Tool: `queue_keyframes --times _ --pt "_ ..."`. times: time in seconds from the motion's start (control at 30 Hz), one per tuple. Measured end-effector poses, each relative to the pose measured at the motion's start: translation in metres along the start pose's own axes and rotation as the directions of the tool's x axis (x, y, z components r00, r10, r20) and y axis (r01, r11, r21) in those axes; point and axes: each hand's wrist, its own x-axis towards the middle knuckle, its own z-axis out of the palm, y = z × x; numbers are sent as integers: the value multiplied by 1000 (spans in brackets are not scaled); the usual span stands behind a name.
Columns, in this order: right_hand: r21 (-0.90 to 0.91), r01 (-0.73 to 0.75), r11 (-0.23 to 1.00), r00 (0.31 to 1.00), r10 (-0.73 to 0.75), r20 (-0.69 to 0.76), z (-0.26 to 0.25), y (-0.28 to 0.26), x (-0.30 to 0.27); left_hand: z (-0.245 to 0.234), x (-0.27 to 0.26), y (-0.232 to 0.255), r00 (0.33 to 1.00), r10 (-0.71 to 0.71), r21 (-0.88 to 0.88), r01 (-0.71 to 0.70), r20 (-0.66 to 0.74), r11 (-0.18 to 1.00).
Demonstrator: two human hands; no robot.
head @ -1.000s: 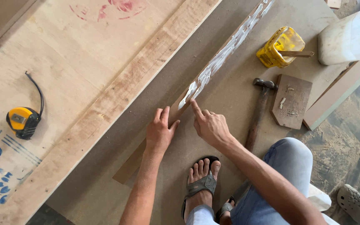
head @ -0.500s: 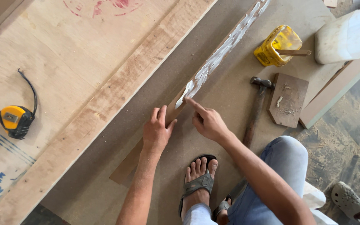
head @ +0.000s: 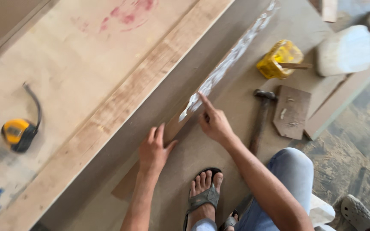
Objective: The person hammers nails into a wooden strip with a hammer and then applies glue to the strip by hand.
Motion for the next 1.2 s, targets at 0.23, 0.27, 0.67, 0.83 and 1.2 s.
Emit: queue_keyframes --times 0.23,0.27,0.67,0.83,1.2 --pt "55 51 997 984 -41 -173 1 3 -19 7 -4 -3 1000 26 -11 -26 -17 1000" --pt "72 75 995 973 -58 -222 2 4 -22 10 -1 1 1000 23 -22 -23 -9 999" --pt "658 -116 744 806 457 -375 38 11 -29 56 54 62 991 -41 -300 78 129 951" --pt "758 -58 650 803 482 -351 43 35 -13 61 59 54 992 25 -413 29 127 910" --pt "732 -69 678 840 435 -324 36 50 -2 46 43 13 974 -63 -465 161 219 870"
